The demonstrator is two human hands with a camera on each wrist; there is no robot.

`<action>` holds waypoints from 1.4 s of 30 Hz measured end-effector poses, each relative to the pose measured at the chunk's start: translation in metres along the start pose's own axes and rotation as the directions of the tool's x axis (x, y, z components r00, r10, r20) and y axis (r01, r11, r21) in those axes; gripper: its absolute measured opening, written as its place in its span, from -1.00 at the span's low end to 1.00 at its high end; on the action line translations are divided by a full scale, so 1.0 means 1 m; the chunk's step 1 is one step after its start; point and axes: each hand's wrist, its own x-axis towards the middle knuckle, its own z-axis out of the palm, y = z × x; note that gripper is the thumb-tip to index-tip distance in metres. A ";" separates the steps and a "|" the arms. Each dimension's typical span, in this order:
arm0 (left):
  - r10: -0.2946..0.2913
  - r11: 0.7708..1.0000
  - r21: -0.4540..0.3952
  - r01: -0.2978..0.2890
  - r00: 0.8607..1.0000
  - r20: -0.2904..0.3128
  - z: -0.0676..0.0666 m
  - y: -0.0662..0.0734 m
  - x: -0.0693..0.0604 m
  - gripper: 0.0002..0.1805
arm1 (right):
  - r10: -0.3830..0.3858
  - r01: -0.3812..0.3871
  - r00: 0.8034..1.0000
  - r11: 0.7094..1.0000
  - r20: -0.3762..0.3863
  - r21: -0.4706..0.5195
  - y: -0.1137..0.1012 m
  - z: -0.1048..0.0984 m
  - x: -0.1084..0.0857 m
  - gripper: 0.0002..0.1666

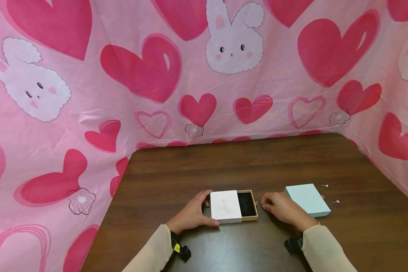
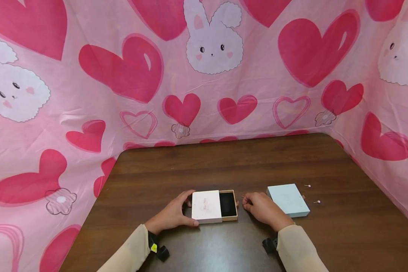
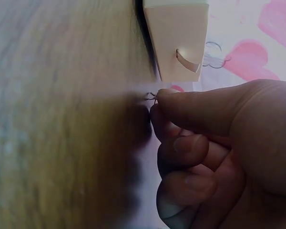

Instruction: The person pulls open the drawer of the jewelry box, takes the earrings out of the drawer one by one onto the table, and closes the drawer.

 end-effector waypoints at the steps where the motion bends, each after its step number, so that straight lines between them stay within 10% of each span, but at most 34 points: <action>1: 0.000 1.000 -0.001 0.000 1.000 0.000 0.000 0.000 0.000 0.18 | -0.001 0.001 1.000 1.000 -0.001 -0.002 0.000 0.000 0.000 -0.83; 42: -0.024 1.000 -0.006 0.024 0.999 -0.023 -0.007 -0.013 0.002 0.18 | -0.051 0.050 0.994 0.999 -0.094 -0.017 0.013 -0.024 -0.018 -0.88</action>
